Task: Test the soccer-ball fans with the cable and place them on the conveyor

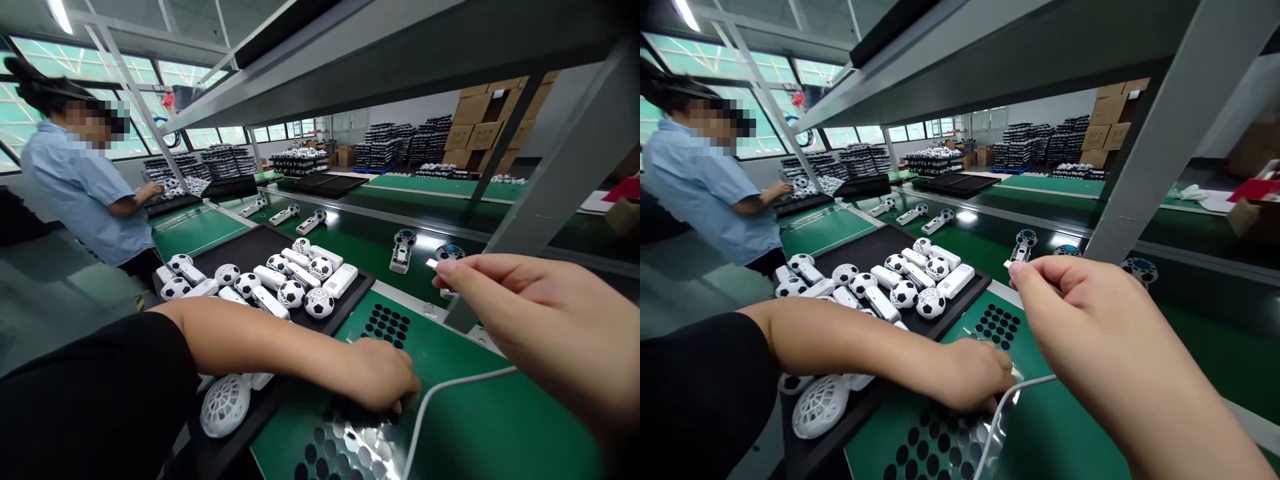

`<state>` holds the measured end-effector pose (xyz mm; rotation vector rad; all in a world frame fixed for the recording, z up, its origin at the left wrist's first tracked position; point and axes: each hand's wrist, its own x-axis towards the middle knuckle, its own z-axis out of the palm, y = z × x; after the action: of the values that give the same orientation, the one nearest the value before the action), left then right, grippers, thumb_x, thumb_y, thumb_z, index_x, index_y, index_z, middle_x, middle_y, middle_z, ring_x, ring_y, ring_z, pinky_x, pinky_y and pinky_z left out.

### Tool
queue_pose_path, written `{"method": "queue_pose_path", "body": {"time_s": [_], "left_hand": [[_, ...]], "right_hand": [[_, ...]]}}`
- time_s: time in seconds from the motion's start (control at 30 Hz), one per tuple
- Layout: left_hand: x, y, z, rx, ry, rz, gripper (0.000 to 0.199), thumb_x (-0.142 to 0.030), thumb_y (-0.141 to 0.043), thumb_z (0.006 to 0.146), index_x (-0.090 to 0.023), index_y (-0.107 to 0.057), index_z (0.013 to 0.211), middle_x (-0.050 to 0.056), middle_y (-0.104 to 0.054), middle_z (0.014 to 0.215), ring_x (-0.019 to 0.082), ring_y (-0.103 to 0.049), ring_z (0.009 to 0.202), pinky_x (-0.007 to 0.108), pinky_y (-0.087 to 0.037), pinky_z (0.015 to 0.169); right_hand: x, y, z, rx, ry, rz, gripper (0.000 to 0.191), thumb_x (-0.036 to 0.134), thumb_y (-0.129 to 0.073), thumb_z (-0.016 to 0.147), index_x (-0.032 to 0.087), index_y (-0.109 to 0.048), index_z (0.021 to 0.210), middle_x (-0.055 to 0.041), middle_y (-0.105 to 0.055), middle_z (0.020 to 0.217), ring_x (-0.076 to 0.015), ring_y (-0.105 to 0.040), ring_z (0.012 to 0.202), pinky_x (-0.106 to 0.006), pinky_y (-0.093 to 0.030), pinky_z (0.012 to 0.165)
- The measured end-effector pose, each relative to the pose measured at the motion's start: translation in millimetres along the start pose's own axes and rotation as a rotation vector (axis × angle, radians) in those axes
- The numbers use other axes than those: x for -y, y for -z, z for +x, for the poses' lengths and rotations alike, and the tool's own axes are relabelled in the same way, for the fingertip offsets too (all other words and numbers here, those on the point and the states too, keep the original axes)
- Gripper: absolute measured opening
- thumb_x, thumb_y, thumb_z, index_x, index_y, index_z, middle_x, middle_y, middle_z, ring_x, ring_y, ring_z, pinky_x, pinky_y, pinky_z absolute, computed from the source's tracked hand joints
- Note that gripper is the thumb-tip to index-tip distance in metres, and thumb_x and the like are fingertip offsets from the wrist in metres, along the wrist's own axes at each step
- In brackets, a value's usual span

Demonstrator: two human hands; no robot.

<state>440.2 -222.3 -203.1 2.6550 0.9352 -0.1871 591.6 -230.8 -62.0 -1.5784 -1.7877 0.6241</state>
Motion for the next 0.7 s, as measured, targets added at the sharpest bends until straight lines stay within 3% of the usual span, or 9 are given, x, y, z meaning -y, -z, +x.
{"method": "queue_pose_path", "body": {"time_s": [0.07,0.13,0.23,0.3,0.37,0.47,0.53,0.57,0.7], "left_hand": [[6.2,9.3,2.6,0.013,0.001,-0.104,0.022,-0.031,-0.082,0.07,-0.022,-0.067,0.083,0.004,-0.069,0.09,0.026,-0.065,0.081,0.029,-0.042,0.056],[5.9,26.6,-9.8,-0.027,0.03,-0.193,0.027,-0.031,-0.082,0.069,-0.023,-0.066,0.09,0.003,-0.071,0.09,0.026,-0.066,0.081,0.029,-0.044,0.058],[-7.9,53.1,-58.1,-0.153,0.02,-0.128,0.038,-0.038,-0.074,0.078,-0.021,-0.066,0.111,0.01,-0.071,0.103,0.029,-0.067,0.088,0.033,-0.05,0.068],[-21.1,53.7,-100.4,-0.259,0.044,-0.008,0.037,-0.035,-0.07,0.081,-0.016,-0.067,0.113,0.014,-0.07,0.108,0.033,-0.066,0.095,0.039,-0.052,0.08],[-33.8,32.9,-137.2,-0.353,0.079,0.058,0.035,-0.024,-0.063,0.085,-0.014,-0.066,0.118,0.017,-0.068,0.117,0.037,-0.062,0.11,0.046,-0.048,0.094],[-47.6,-22.1,-162.9,-0.315,0.096,0.049,0.041,-0.024,-0.055,0.09,-0.011,-0.061,0.128,0.02,-0.06,0.133,0.041,-0.055,0.123,0.05,-0.047,0.099],[-50.4,-54.4,-161.1,-0.259,0.105,-0.021,0.04,-0.028,-0.054,0.092,-0.014,-0.062,0.128,0.018,-0.055,0.138,0.039,-0.057,0.122,0.044,-0.053,0.095],[-49.7,-65.4,-157.3,-0.25,0.115,-0.051,0.038,-0.028,-0.054,0.092,-0.016,-0.063,0.127,0.016,-0.054,0.14,0.037,-0.058,0.122,0.041,-0.054,0.093],[-41.2,-78.0,-144.7,-0.302,0.089,-0.102,0.042,-0.032,-0.052,0.094,-0.013,-0.061,0.13,0.016,-0.048,0.144,0.036,-0.054,0.127,0.042,-0.053,0.097]], "right_hand": [[7.0,0.8,-2.4,0.108,-0.023,0.001,0.05,0.065,-0.05,0.078,0.019,-0.069,0.077,0.0036,-0.032,0.042,-0.0108,-0.03,0.039,-0.022,-0.02,0.034],[11.0,2.2,-4.4,0.195,0.023,0.049,0.043,0.061,-0.057,0.073,0.019,-0.062,0.067,0.0035,-0.036,0.046,-0.0101,-0.031,0.042,-0.022,-0.022,0.036],[6.7,-1.3,-6.2,0.3,0.094,0.083,0.035,0.049,-0.064,0.07,0.02,-0.049,0.058,0.0048,-0.04,0.053,-0.009,-0.033,0.048,-0.022,-0.023,0.041],[-4.0,-11.2,-8.6,0.39,0.039,0.066,0.034,0.043,-0.067,0.071,0.019,-0.048,0.057,0.0069,-0.037,0.052,-0.0087,-0.032,0.048,-0.023,-0.023,0.044],[-19.7,-27.5,-15.1,0.47,-0.056,0.065,0.028,0.038,-0.071,0.071,0.018,-0.056,0.059,0.0058,-0.045,0.052,-0.0107,-0.04,0.05,-0.025,-0.03,0.049],[-47.0,-57.5,-35.4,0.438,-0.132,0.002,0.025,0.036,-0.063,0.08,0.014,-0.074,0.074,-0.0055,-0.069,0.067,-0.0213,-0.062,0.063,-0.032,-0.045,0.06],[-63.6,-75.0,-52.4,0.383,-0.154,-0.034,0.033,0.037,-0.058,0.086,0.013,-0.078,0.094,-0.0131,-0.076,0.091,-0.0291,-0.07,0.088,-0.039,-0.051,0.078],[-70.8,-81.6,-60.2,0.369,-0.154,-0.056,0.037,0.039,-0.058,0.086,0.012,-0.077,0.101,-0.0145,-0.076,0.093,-0.0313,-0.07,0.091,-0.042,-0.051,0.081],[-89.0,-92.1,-75.5,0.374,-0.079,-0.116,0.04,0.04,-0.053,0.09,0.013,-0.077,0.105,-0.0138,-0.073,0.093,-0.0289,-0.069,0.094,-0.038,-0.051,0.085]]}}
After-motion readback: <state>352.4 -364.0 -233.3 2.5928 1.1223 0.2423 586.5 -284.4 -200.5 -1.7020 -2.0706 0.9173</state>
